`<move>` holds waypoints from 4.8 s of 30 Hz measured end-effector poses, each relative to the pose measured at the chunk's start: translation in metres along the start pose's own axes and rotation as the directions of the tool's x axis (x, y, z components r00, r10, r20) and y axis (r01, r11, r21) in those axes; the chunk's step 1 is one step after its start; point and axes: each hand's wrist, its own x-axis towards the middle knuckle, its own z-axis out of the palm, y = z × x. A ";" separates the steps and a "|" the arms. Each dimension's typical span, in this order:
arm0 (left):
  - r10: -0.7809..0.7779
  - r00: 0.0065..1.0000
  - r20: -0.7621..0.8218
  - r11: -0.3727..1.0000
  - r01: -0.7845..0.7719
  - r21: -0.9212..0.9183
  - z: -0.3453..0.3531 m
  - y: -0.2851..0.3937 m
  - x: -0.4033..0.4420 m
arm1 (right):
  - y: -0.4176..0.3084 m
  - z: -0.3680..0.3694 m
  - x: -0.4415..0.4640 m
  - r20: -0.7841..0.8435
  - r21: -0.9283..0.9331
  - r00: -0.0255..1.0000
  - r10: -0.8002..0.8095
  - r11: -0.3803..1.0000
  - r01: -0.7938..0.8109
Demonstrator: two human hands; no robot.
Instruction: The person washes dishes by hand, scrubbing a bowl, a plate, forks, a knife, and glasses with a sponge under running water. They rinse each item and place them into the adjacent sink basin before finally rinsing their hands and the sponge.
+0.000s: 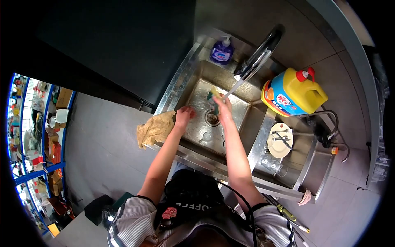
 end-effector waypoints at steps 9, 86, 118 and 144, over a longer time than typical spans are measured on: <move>0.005 1.000 -0.024 1.000 -0.005 0.010 -0.002 -0.002 -0.005 | -0.021 -0.033 -0.027 0.281 -0.818 0.740 -0.611 0.251 0.517; 0.451 0.665 0.595 0.464 -0.744 0.480 0.386 0.226 -0.006 | -0.253 -0.179 -0.056 -0.067 0.686 0.978 -0.198 0.702 0.189; 0.586 0.562 0.583 0.560 -0.802 0.210 0.312 0.175 -0.049 | -0.207 -0.192 -0.118 0.097 0.747 0.937 -0.336 0.647 0.155; 0.202 0.979 -0.036 0.959 -0.191 0.211 -0.058 0.018 -0.145 | 0.032 -0.066 -0.018 0.276 0.797 0.934 0.227 0.489 -0.354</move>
